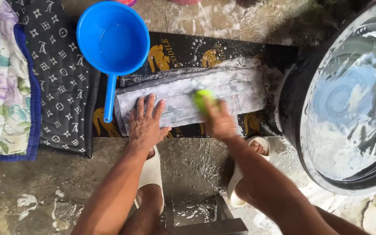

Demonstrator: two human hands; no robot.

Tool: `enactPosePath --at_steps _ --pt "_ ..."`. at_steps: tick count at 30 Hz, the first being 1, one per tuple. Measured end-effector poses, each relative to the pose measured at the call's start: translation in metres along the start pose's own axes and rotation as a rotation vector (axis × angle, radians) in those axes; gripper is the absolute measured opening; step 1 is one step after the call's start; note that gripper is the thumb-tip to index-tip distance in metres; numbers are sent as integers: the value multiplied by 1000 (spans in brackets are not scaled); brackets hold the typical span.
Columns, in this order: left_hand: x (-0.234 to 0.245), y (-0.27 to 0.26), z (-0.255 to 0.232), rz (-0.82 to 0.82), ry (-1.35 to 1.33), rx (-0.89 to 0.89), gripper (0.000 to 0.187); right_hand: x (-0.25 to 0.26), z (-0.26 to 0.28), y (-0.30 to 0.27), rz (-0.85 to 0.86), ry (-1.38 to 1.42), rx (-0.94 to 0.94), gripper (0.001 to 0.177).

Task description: Hand washing and scrubbing laundry with a brush and water in a basin.

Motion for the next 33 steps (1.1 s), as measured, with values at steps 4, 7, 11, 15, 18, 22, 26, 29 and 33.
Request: enactPosePath --at_steps 4,7,11,15,18,22,26,29,33 --pt "-3 0 2 -3 7 35 100 17 -112 -44 65 464 -764 59" --pt "-4 5 -2 -42 -12 35 100 38 -105 -12 -144 687 -1010 67" --pt "5 3 -7 -4 12 63 97 -29 -24 16 34 78 -371 76" --pt "-30 14 3 -86 92 11 86 -43 93 47 110 349 -272 78" --pt "-18 17 16 -209 -70 21 59 -50 93 70 174 259 -253 80" --pt "-13 31 10 -244 -150 46 56 -37 81 108 288 215 -230 78" --pt "68 20 0 -554 -276 56 39 -49 84 94 197 217 -367 89" --pt "117 15 34 -1083 -70 291 61 -44 91 98 141 224 -352 88" --pt "69 53 95 -1092 -308 543 80 -56 101 104 206 322 -515 90"
Point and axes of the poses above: each hand's wrist, its own y-axis towards the middle knuckle, its own x-axis out of the back of the hand, z = x × y, the point moved 2 cm from there along y, towards the middle knuckle, and after that the axes turned 14 degrees about -z, right-handed, at the moved point
